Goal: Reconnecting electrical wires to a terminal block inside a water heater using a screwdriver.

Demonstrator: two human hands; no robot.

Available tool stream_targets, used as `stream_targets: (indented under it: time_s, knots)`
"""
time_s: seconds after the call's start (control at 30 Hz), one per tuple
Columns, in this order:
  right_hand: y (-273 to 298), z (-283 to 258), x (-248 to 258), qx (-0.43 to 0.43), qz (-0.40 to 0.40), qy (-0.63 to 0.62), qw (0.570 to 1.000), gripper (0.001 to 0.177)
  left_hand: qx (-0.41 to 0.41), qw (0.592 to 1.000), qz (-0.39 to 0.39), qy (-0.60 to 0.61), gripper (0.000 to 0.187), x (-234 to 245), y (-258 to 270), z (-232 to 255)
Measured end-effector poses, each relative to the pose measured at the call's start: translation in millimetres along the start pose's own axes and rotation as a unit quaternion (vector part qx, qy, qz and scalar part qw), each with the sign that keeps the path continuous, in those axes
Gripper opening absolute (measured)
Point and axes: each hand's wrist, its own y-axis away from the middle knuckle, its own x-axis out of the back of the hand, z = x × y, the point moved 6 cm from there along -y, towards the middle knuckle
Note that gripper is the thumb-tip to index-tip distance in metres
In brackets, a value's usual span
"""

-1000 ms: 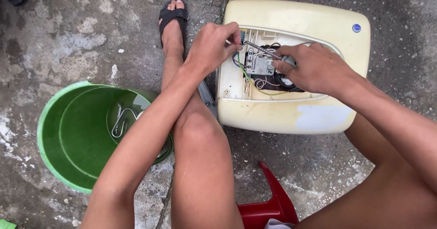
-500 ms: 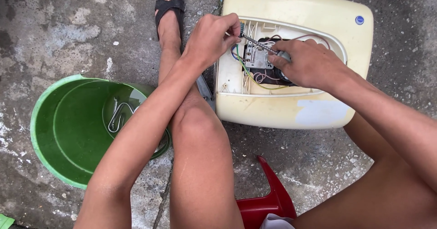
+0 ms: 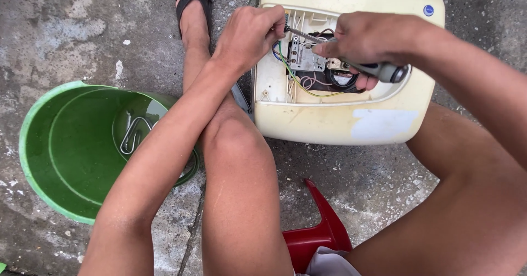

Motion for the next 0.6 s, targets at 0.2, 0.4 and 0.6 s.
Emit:
stream_targets:
  time_s: [0.2, 0.4, 0.6]
  knots:
    - [16, -21, 11, -0.004, 0.018, 0.078, 0.997, 0.049, -0.001, 1.000, -0.002, -0.024, 0.026, -6, 1, -2]
    - [-17, -18, 20, 0.030, 0.032, 0.089, 0.995, 0.030, 0.000, 1.000, 0.007, -0.025, 0.025, -6, 1, -4]
    - [-7, -25, 24, 0.131, 0.127, 0.166, 0.969, 0.026, 0.009, 0.999, 0.012, -0.032, 0.026, -6, 3, -5]
